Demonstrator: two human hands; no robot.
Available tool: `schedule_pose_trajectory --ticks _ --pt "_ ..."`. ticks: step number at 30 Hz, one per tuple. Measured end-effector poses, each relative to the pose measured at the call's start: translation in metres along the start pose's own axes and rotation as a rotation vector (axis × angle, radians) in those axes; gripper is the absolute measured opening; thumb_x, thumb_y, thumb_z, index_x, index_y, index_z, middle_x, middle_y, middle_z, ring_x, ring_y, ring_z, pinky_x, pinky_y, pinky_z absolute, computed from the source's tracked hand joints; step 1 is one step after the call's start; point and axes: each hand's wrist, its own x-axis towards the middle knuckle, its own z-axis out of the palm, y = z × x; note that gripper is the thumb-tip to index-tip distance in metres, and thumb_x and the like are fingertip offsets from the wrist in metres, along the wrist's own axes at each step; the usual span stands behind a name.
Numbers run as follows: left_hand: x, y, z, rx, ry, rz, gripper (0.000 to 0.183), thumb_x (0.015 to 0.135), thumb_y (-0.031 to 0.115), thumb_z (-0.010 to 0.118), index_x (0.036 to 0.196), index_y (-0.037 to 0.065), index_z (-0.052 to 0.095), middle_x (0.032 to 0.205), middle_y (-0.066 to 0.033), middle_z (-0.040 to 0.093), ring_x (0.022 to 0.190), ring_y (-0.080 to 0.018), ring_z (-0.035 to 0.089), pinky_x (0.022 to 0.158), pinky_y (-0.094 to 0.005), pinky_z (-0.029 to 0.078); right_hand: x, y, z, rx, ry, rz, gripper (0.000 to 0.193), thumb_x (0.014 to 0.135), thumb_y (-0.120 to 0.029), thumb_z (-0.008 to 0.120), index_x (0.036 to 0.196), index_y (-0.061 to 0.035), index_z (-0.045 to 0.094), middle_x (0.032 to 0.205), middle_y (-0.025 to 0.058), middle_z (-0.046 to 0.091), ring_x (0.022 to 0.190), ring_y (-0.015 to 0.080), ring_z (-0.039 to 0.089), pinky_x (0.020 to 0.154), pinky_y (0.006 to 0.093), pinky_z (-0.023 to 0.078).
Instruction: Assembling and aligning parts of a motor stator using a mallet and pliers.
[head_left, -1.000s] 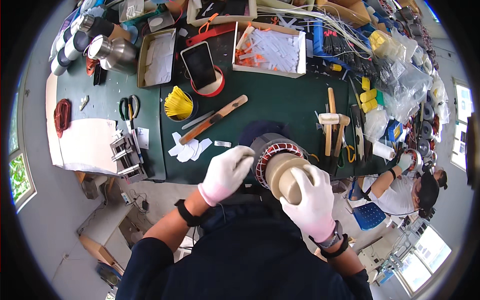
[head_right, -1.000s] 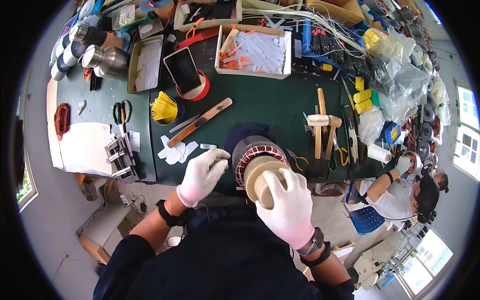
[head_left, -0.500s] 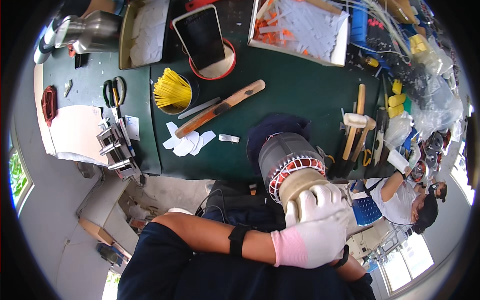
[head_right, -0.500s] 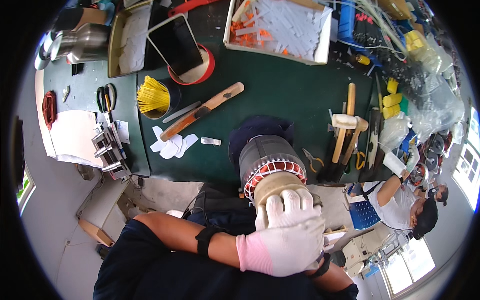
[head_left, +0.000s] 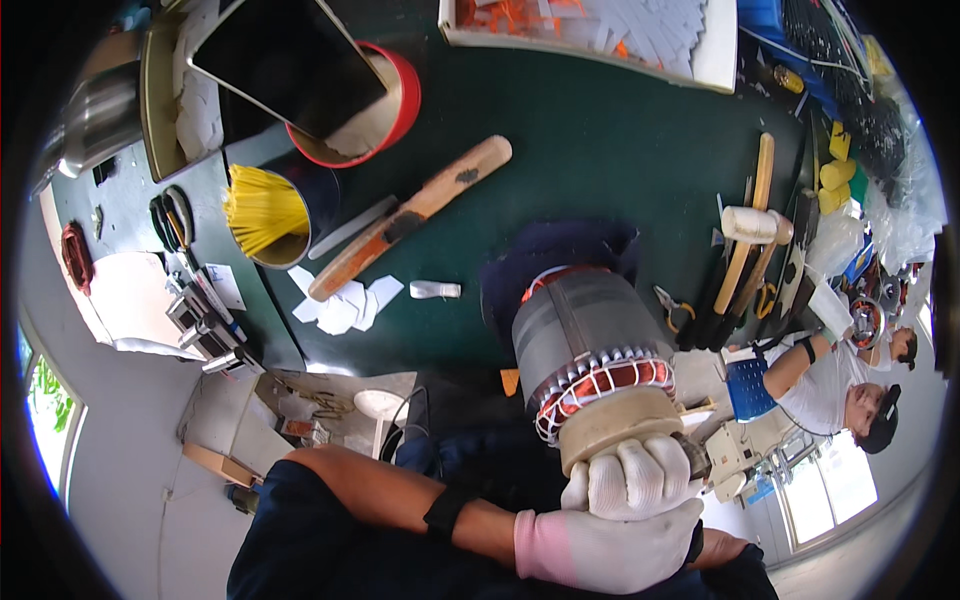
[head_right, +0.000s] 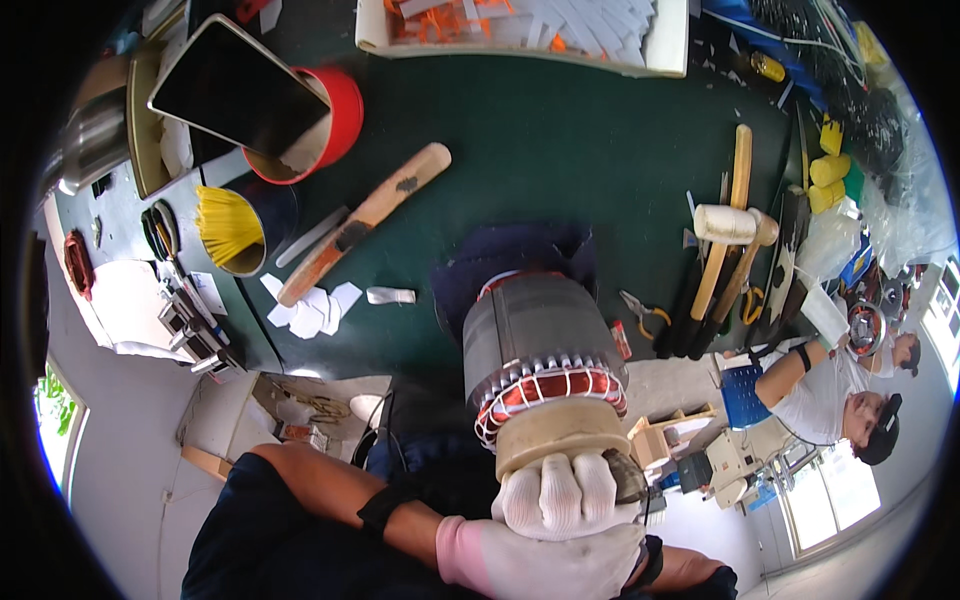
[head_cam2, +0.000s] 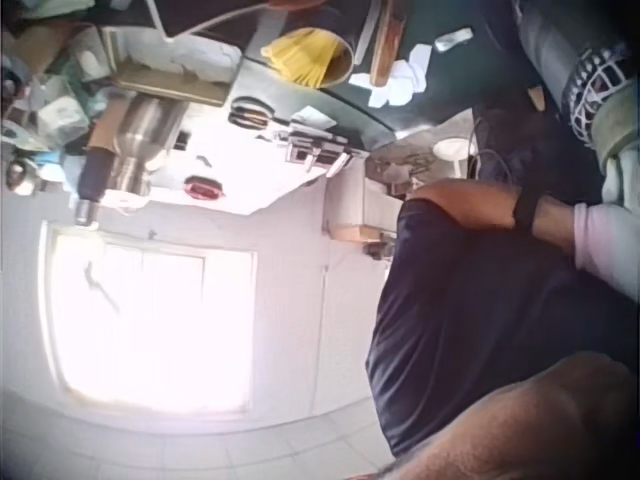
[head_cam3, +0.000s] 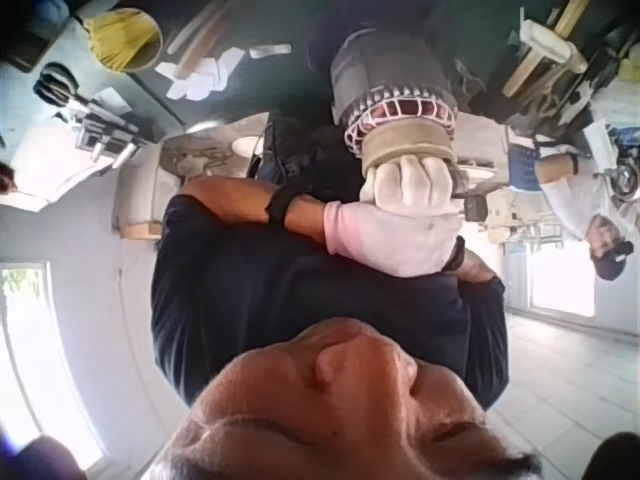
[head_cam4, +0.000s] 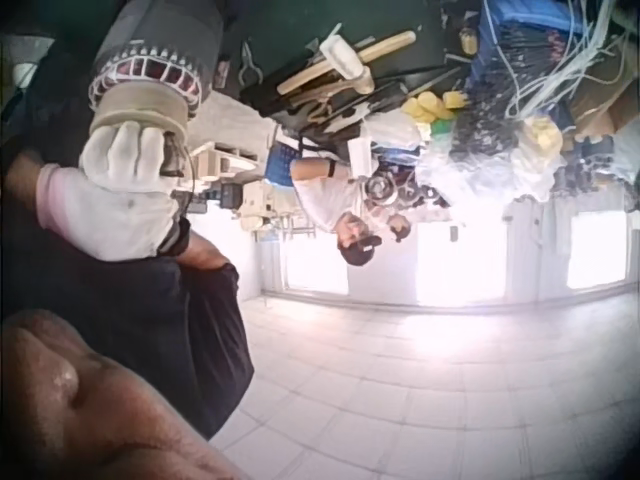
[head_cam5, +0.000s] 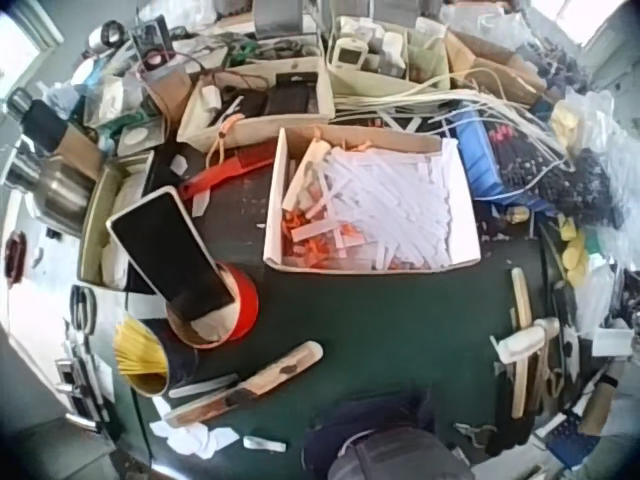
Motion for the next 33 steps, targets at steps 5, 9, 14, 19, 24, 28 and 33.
schedule_pose_trajectory --ticks 5,9,14,19,24,28,33 --pt "-0.005 0.003 0.009 -0.021 -0.041 -0.081 0.087 0.054 0.081 0.064 0.081 -0.002 0.063 0.073 -0.0154 0.054 0.064 -0.0296 0.057 0.058 -0.0430 0.047 0.019 0.010 -0.004 -0.022 0.014 -0.065 0.049 0.078 -0.043 0.081 0.112 -0.0100 0.067 0.118 0.0132 0.063 0.123 0.0377 0.058 0.092 0.0528 0.053" --pt "-0.023 0.016 0.009 0.017 -0.050 -0.129 0.079 0.061 0.073 0.063 0.083 -0.002 0.063 0.073 -0.0154 0.054 0.065 -0.0296 0.057 0.058 -0.0438 0.046 0.012 0.002 -0.008 -0.008 -0.010 -0.118 0.049 0.079 -0.043 0.080 0.113 -0.0103 0.067 0.119 0.0128 0.063 0.123 0.0372 0.057 0.092 0.0528 0.053" --pt "-0.015 0.011 0.018 0.067 0.015 -0.125 0.068 0.071 0.064 0.063 0.086 -0.002 0.064 0.073 -0.0153 0.054 0.065 -0.0297 0.058 0.058 -0.0448 0.046 0.031 0.002 -0.023 -0.040 0.047 -0.181 0.049 0.079 -0.043 0.079 0.114 -0.0105 0.067 0.120 0.0123 0.063 0.124 0.0366 0.057 0.092 0.0527 0.053" --pt "-0.053 0.006 0.085 0.150 -0.288 -0.275 0.034 0.084 0.038 0.069 0.087 0.005 0.061 0.085 -0.0133 0.061 0.083 -0.0326 0.067 0.072 -0.0418 0.054 0.002 0.001 -0.053 -0.098 0.136 -0.230 0.050 0.080 -0.043 0.079 0.116 -0.0108 0.067 0.120 0.0119 0.062 0.124 0.0360 0.057 0.092 0.0527 0.053" --pt "-0.019 -0.062 0.010 -0.261 -0.318 0.766 0.037 0.083 0.022 0.070 0.113 0.000 0.065 0.113 -0.0164 0.064 0.111 -0.0354 0.064 0.095 -0.0451 0.052 -0.052 -0.002 -0.038 0.144 0.450 -0.220 0.037 0.082 -0.036 0.078 0.110 -0.0127 0.071 0.116 0.0118 0.066 0.120 0.0369 0.060 0.094 0.0500 0.052" --pt "0.016 -0.042 -0.034 -0.248 -0.216 0.908 0.064 0.073 0.026 0.086 0.127 -0.001 0.065 0.131 -0.0179 0.067 0.121 -0.0384 0.064 0.103 -0.0501 0.051 -0.084 0.051 -0.028 0.658 1.039 0.067 0.024 0.086 -0.004 0.073 0.111 -0.0021 0.071 0.115 0.0166 0.070 0.101 0.0350 0.069 0.093 0.0440 0.055" --pt "0.013 -0.037 -0.008 0.037 -0.226 0.973 0.047 0.066 0.027 0.087 0.107 0.009 0.071 0.104 -0.0095 0.071 0.099 -0.0320 0.071 0.091 -0.0460 0.056 -0.095 0.215 0.082 0.524 1.141 0.661 0.035 0.087 -0.006 0.074 0.120 0.0003 0.066 0.114 0.0199 0.067 0.106 0.0392 0.065 0.097 0.0446 0.053"
